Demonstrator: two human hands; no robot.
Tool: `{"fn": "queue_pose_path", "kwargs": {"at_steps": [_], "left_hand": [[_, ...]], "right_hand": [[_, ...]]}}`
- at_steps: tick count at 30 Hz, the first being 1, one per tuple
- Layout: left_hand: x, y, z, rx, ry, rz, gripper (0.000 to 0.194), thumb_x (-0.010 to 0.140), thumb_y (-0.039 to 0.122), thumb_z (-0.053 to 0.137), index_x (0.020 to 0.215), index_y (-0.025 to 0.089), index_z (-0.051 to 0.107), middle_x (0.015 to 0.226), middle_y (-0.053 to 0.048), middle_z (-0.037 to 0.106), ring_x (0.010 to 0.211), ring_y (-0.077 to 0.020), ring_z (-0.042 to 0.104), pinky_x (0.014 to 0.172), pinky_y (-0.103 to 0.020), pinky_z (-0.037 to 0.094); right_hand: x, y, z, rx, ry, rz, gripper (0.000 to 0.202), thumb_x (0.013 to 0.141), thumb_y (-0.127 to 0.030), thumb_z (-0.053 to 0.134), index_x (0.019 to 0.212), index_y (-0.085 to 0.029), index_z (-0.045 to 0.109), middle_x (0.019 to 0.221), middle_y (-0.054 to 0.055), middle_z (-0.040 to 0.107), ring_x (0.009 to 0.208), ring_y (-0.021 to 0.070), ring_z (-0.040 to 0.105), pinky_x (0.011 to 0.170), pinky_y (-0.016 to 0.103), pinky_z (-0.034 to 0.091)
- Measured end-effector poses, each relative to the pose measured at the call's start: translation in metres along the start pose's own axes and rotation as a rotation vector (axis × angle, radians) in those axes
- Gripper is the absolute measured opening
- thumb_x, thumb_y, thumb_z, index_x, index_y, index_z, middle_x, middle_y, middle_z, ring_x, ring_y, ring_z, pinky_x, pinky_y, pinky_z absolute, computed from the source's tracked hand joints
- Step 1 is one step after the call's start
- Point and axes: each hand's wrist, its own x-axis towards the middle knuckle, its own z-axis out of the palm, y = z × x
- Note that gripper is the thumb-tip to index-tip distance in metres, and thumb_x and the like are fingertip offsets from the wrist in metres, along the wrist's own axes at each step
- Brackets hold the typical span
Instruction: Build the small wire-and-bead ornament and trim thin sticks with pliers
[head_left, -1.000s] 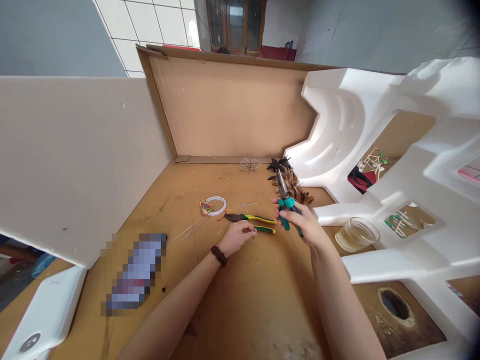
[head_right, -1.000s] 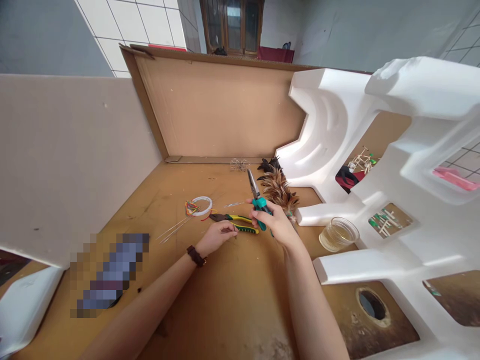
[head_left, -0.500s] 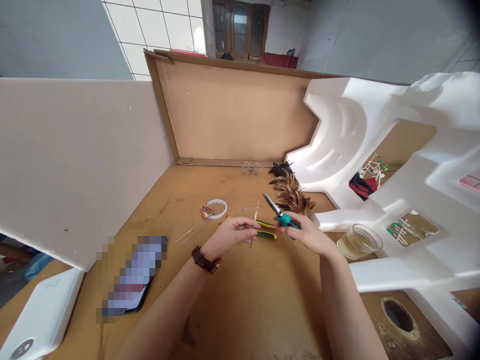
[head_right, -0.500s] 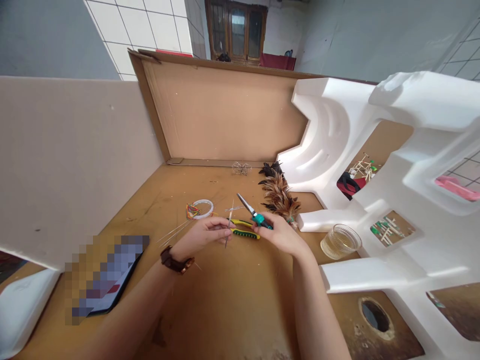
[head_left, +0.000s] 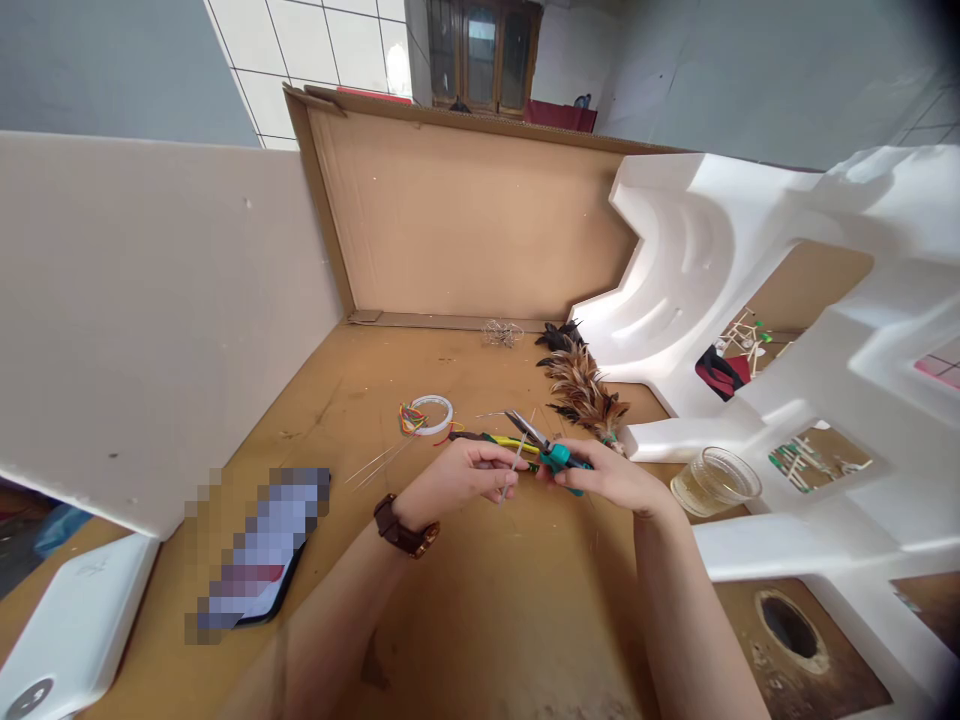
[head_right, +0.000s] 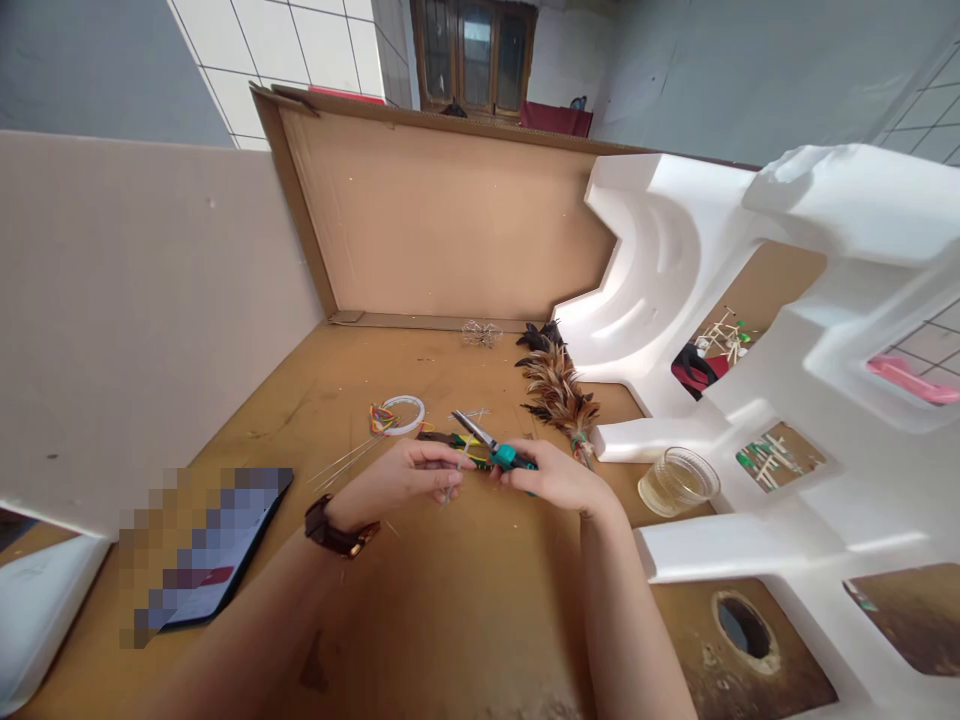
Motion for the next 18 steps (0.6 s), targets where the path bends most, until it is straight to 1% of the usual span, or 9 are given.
{"fn": "queue_pose_path", "kwargs": {"at_steps": [5,10,18], "left_hand": [[-0.0018,0.0013,0.002,0.02,-0.008,-0.023,0.029,0.065,0.029,0.066,0.088,0.011,0.066,0.062,0.0,0.06,0.053,-0.0076,0.053,0.054,-0.022,0.047],[-0.0025,0.002,0.0018,0.014,-0.021,-0.034,0.026,0.066,0.029,0.066,0.087,0.012,0.067,0.062,0.0,0.06,0.054,-0.0082,0.054,0.053,-0.021,0.048],[-0.0038,0.0036,0.002,0.03,-0.051,-0.047,0.028,0.066,0.03,0.066,0.088,0.013,0.067,0.059,0.0,0.06,0.051,-0.0074,0.053,0.053,-0.021,0.047]], "right_hand": [[0.0007,-0.0002,0.001,0.063,-0.048,0.038,0.021,0.074,-0.024,0.051,0.091,-0.015,0.06,0.083,0.002,0.063,0.075,0.0164,0.057,0.065,0.025,0.043],[0.0013,0.0005,0.0027,0.148,-0.09,0.037,0.022,0.075,-0.024,0.05,0.093,-0.016,0.059,0.082,0.003,0.063,0.071,0.0155,0.058,0.062,0.025,0.043],[0.0005,0.0002,0.0034,0.201,-0.09,0.087,0.022,0.073,-0.026,0.051,0.09,-0.015,0.058,0.078,0.003,0.062,0.064,0.0143,0.058,0.055,0.023,0.043]]}}
